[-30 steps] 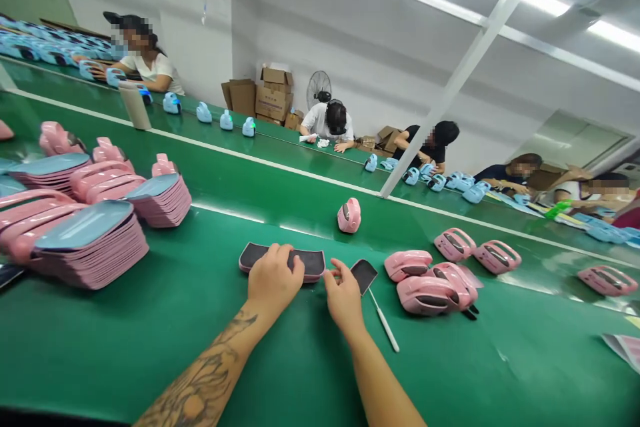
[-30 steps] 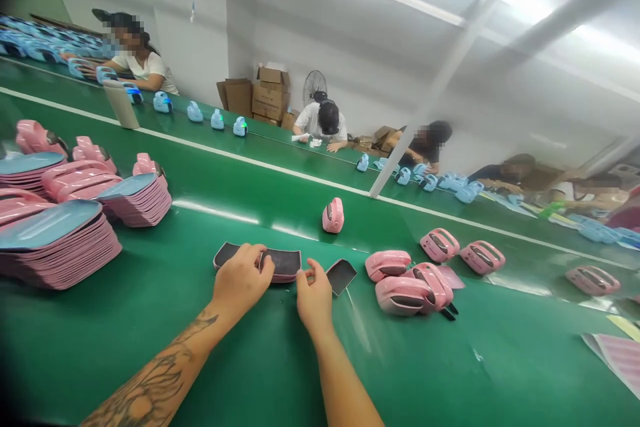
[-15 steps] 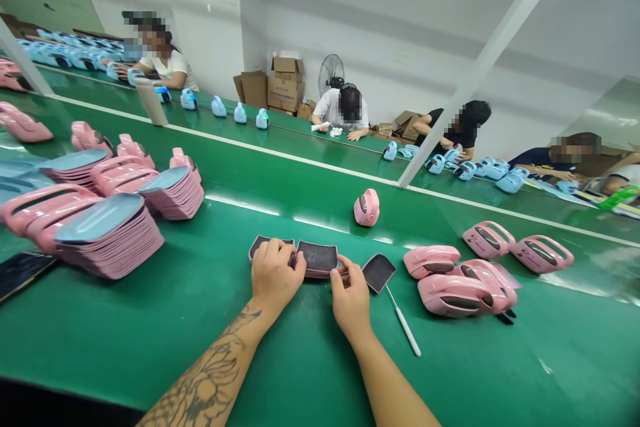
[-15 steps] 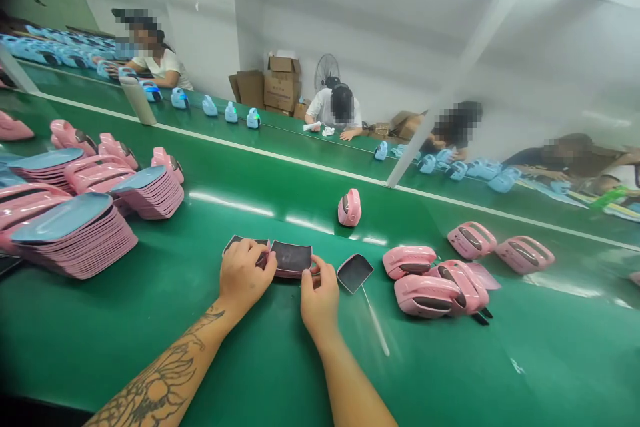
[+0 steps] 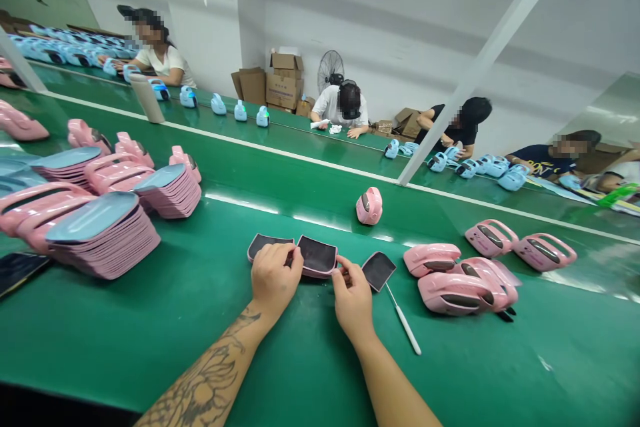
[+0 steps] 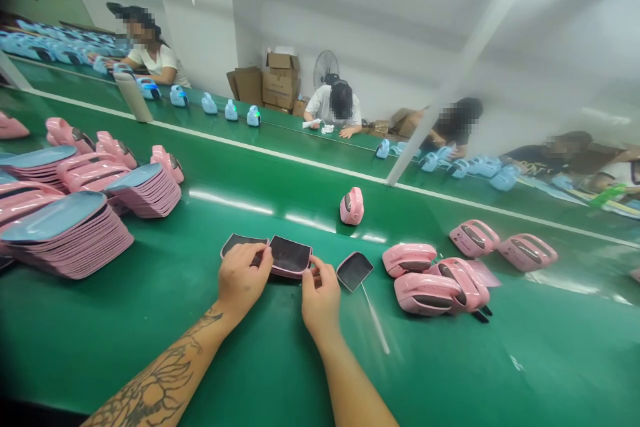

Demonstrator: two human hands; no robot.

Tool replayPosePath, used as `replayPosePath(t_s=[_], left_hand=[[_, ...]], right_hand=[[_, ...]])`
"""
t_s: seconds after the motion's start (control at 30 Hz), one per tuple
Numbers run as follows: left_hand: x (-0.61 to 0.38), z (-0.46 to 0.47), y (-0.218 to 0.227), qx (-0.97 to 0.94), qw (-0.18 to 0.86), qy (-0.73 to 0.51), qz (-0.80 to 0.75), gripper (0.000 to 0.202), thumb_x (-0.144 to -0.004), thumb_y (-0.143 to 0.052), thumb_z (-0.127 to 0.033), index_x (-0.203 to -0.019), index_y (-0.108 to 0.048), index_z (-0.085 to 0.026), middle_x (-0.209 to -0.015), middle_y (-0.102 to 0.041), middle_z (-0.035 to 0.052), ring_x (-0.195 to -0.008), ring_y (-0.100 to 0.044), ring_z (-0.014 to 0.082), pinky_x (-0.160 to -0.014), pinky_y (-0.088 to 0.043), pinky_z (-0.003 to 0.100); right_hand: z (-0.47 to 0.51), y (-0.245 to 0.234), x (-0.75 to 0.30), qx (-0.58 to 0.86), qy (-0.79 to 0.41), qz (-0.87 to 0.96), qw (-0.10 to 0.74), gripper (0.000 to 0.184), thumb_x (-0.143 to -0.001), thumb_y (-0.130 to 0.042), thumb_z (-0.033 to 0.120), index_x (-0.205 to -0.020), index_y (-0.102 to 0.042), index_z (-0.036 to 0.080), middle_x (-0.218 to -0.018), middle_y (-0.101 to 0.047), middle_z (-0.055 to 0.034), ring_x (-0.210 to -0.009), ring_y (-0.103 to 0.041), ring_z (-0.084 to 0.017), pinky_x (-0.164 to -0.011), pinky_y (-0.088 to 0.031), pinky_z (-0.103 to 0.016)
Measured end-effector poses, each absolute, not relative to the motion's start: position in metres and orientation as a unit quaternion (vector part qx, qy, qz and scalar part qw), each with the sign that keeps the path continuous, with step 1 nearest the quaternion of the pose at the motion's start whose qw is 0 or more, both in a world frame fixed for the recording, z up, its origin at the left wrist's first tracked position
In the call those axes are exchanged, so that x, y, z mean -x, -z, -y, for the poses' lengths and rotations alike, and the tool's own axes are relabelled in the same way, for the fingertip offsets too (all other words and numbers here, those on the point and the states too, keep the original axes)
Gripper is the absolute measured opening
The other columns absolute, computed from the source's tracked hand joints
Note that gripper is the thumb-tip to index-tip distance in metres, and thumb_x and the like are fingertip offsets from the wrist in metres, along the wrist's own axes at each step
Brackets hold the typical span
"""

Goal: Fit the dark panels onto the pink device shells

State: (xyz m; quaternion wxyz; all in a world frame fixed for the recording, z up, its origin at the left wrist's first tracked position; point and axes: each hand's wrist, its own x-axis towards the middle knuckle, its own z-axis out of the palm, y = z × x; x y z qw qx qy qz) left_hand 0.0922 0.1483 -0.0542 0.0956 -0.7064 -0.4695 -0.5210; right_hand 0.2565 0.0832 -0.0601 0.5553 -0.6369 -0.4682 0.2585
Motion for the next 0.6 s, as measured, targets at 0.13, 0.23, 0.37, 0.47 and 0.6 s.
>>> replayPosePath(t_s=[0.13,0.23,0.37,0.47,0.6], left_hand=[[-0.0921,-0.1485,0.0542,0.71,0.11,0.511,0.472,0.012,-0.094,-0.064,-0.016,-0.085,-0.07,-0.019,-0.079,-0.076,0.0041,-0.073,-0.063,0.023,-0.074,-0.046,0.036],[-0.0925,-0.1485,0.0544,0.715,0.122,0.499,0.474,0.013,-0.094,-0.062,-0.016,-0.084,-0.069,-0.019,-0.077,-0.075,0.0046,-0.072,-0.061,0.0236,-0.073,-0.044,0.037],[-0.0935,-0.148,0.0552,0.72,0.134,0.479,0.485,0.02,-0.096,-0.059,-0.016,-0.077,-0.065,-0.02,-0.068,-0.067,0.004,-0.068,-0.056,0.0232,-0.069,-0.04,0.037],[-0.0942,-0.1474,0.0552,0.72,0.137,0.47,0.492,0.023,-0.097,-0.057,-0.017,-0.075,-0.062,-0.02,-0.066,-0.063,0.0043,-0.067,-0.054,0.0238,-0.067,-0.037,0.038],[-0.0943,-0.147,0.0544,0.714,0.125,0.478,0.497,0.022,-0.097,-0.056,-0.018,-0.076,-0.06,-0.021,-0.067,-0.063,0.0046,-0.068,-0.054,0.0239,-0.067,-0.038,0.038]], right_hand=[[-0.0836,0.0611,-0.2566,0.638,-0.26,0.468,0.554,0.036,-0.092,-0.061,0.039,-0.12,-0.075,0.02,-0.091,-0.065,-0.0039,-0.074,-0.062,-0.02,-0.072,-0.053,-0.034],[-0.0833,0.0608,-0.2564,0.64,-0.261,0.466,0.552,0.036,-0.093,-0.061,0.039,-0.12,-0.075,0.02,-0.091,-0.065,-0.0037,-0.074,-0.062,-0.02,-0.072,-0.052,-0.034],[-0.0822,0.0599,-0.2564,0.639,-0.266,0.464,0.553,0.037,-0.093,-0.061,0.04,-0.121,-0.074,0.02,-0.092,-0.065,-0.0036,-0.076,-0.062,-0.02,-0.074,-0.052,-0.034],[-0.0822,0.0601,-0.257,0.634,-0.272,0.462,0.556,0.037,-0.092,-0.06,0.041,-0.12,-0.074,0.02,-0.092,-0.065,-0.0039,-0.077,-0.062,-0.02,-0.075,-0.052,-0.034],[-0.0838,0.0618,-0.257,0.634,-0.278,0.452,0.563,0.04,-0.091,-0.06,0.042,-0.12,-0.073,0.018,-0.094,-0.066,-0.0053,-0.078,-0.063,-0.021,-0.074,-0.052,-0.035]])
